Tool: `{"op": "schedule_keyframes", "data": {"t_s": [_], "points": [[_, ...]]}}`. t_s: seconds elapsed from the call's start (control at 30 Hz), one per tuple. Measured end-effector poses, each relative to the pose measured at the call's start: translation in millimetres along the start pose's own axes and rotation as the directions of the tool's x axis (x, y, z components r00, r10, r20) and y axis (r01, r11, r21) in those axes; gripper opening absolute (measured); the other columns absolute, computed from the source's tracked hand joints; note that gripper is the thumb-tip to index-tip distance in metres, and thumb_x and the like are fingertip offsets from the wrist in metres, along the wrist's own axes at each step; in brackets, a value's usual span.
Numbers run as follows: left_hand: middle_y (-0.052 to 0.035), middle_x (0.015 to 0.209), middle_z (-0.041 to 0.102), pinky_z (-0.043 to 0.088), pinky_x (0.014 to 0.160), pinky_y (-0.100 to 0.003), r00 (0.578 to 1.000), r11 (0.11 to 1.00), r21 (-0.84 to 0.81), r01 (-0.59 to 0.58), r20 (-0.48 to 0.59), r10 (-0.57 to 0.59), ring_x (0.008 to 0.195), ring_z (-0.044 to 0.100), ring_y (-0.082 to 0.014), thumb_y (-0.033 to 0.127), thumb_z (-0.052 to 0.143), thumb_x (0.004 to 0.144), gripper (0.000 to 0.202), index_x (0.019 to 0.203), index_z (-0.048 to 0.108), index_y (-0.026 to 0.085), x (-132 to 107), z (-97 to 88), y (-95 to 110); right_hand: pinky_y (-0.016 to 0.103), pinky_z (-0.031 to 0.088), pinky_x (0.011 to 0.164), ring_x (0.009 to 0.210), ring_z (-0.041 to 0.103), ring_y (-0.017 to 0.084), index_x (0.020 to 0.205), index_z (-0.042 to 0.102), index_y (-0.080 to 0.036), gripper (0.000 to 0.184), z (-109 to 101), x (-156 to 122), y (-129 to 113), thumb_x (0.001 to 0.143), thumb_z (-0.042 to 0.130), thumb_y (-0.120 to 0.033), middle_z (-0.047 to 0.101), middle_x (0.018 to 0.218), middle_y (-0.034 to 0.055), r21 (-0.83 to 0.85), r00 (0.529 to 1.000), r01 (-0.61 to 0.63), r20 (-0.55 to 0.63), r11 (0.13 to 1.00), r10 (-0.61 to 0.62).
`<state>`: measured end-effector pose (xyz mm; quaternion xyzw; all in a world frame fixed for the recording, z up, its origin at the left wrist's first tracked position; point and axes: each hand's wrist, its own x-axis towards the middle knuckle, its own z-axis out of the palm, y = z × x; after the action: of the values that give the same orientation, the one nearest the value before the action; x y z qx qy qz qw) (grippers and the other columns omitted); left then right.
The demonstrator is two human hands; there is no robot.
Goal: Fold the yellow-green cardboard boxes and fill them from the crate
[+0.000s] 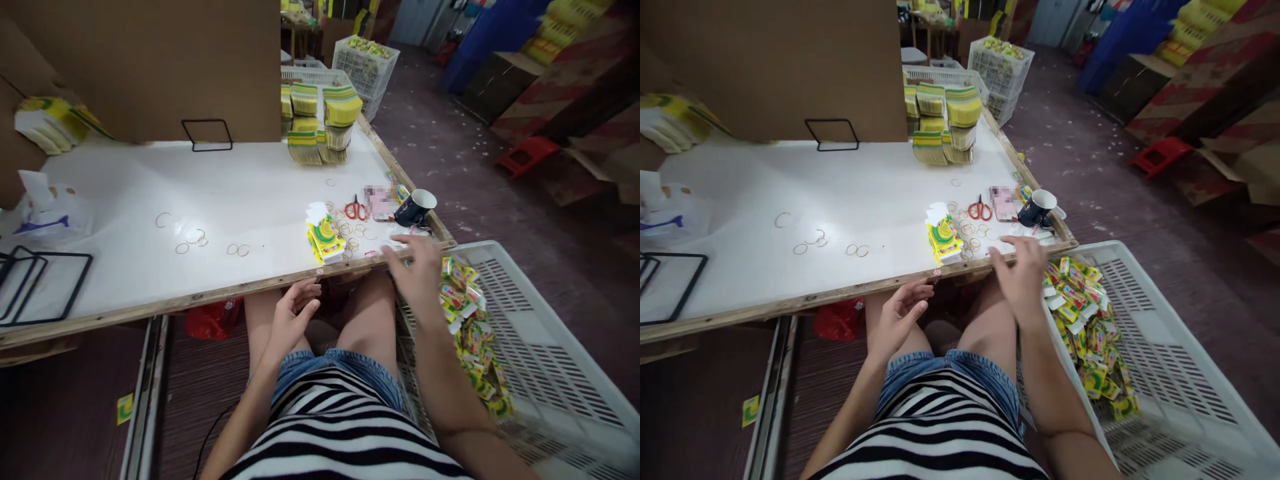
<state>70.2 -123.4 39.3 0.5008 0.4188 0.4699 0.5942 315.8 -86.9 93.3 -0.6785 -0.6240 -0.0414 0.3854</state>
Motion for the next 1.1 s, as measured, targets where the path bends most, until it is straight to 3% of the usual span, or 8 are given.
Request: {"op": "schedule_keyframes", "data": {"t_s": [0.17,0.3,0.5,0.6,0.7,0.87,0.97,1.1], "points": [[-0.0106,0.109,0.069,0.050,0.096,-0.039,0.999,0.999,0.052,-0.007,0.034,0.006,0.103,0.065,-0.0219,0.030,0.066,0.081,0.038,0.117,0.060,0.018,-10,-3.1,2,0.042,0.041,0.086,0.100,0.054,0.030,0.112,0.059,-0.011,0.049,99,8,-24,0.081,0.061,-0.049,0.063,0.106,0.0175,-0.051,0.940,-0.166,0.293,0.985,0.174],[-0.0101,0.106,0.069,0.051,0.095,-0.039,0.995,0.997,0.072,0.042,-0.093,-0.035,0.101,0.066,-0.0210,0.032,0.066,0.081,0.038,0.115,0.059,0.017,-18,-20.7,-1,0.042,0.041,0.084,0.097,0.054,0.030,0.101,0.058,-0.014,0.034,127,7,-22,0.080,0.064,-0.039,0.064,0.102,0.0161,-0.074,0.910,-0.248,0.325,0.966,0.258],[-0.0118,0.103,0.071,0.052,0.092,-0.040,0.978,0.998,0.037,0.043,-0.208,-0.035,0.098,0.067,-0.0227,0.036,0.070,0.077,0.039,0.110,0.062,0.015,-11,-24.1,-7,0.040,0.042,0.085,0.090,0.055,0.025,0.083,0.054,-0.018,0.019,110,4,-16,0.077,0.064,-0.033,0.063,0.089,0.0100,0.296,0.922,-0.379,0.201,0.877,0.331],[-0.0129,0.105,0.072,0.050,0.095,-0.041,0.979,0.999,-0.042,0.026,-0.202,-0.034,0.100,0.067,-0.0240,0.037,0.071,0.077,0.042,0.111,0.063,0.015,-3,-23.4,-6,0.034,0.047,0.073,0.073,0.058,0.019,0.082,0.055,-0.018,0.025,91,-10,-24,0.076,0.064,-0.041,0.064,0.078,0.0052,0.590,0.876,-0.482,0.306,0.648,0.373],[-0.0143,0.112,0.070,0.050,0.096,-0.042,0.989,0.974,-0.227,0.021,-0.136,-0.053,0.105,0.066,-0.0262,0.043,0.072,0.076,0.051,0.118,0.062,0.016,5,-23.2,-5,0.031,0.050,0.067,0.067,0.061,0.016,0.081,0.059,-0.018,0.029,75,-39,-42,0.072,0.069,-0.045,0.067,0.075,0.0033,0.675,0.840,-0.542,0.439,0.501,0.318],[-0.0121,0.108,0.072,0.053,0.091,-0.037,0.997,0.886,-0.458,0.065,-0.016,-0.082,0.106,0.066,-0.0288,0.051,0.078,0.067,0.054,0.107,0.068,0.017,10,-20.0,-7,0.028,0.051,0.065,0.062,0.060,0.012,0.073,0.066,-0.019,0.030,64,-78,-70,0.059,0.083,-0.039,0.068,0.068,-0.0007,0.649,0.654,-0.753,0.719,0.108,0.234],[-0.0116,0.099,0.074,0.054,0.089,-0.038,0.994,0.838,-0.535,0.112,0.051,-0.101,0.103,0.067,-0.0290,0.048,0.079,0.066,0.047,0.098,0.070,0.016,9,-18.6,-7,0.028,0.052,0.067,0.063,0.060,0.012,0.070,0.066,-0.020,0.030,64,-84,-74,0.057,0.084,-0.039,0.069,0.069,-0.0010,0.625,0.626,-0.777,0.753,0.075,0.203],[-0.0107,0.094,0.075,0.055,0.084,-0.038,0.993,0.835,-0.543,0.090,-0.015,-0.117,0.096,0.069,-0.0279,0.044,0.080,0.066,0.044,0.097,0.070,0.015,7,-15.3,-7,0.029,0.052,0.069,0.068,0.063,0.015,0.077,0.068,-0.019,0.029,61,-85,-75,0.063,0.081,-0.041,0.071,0.075,0.0013,0.624,0.649,-0.760,0.736,0.178,0.192]]}}
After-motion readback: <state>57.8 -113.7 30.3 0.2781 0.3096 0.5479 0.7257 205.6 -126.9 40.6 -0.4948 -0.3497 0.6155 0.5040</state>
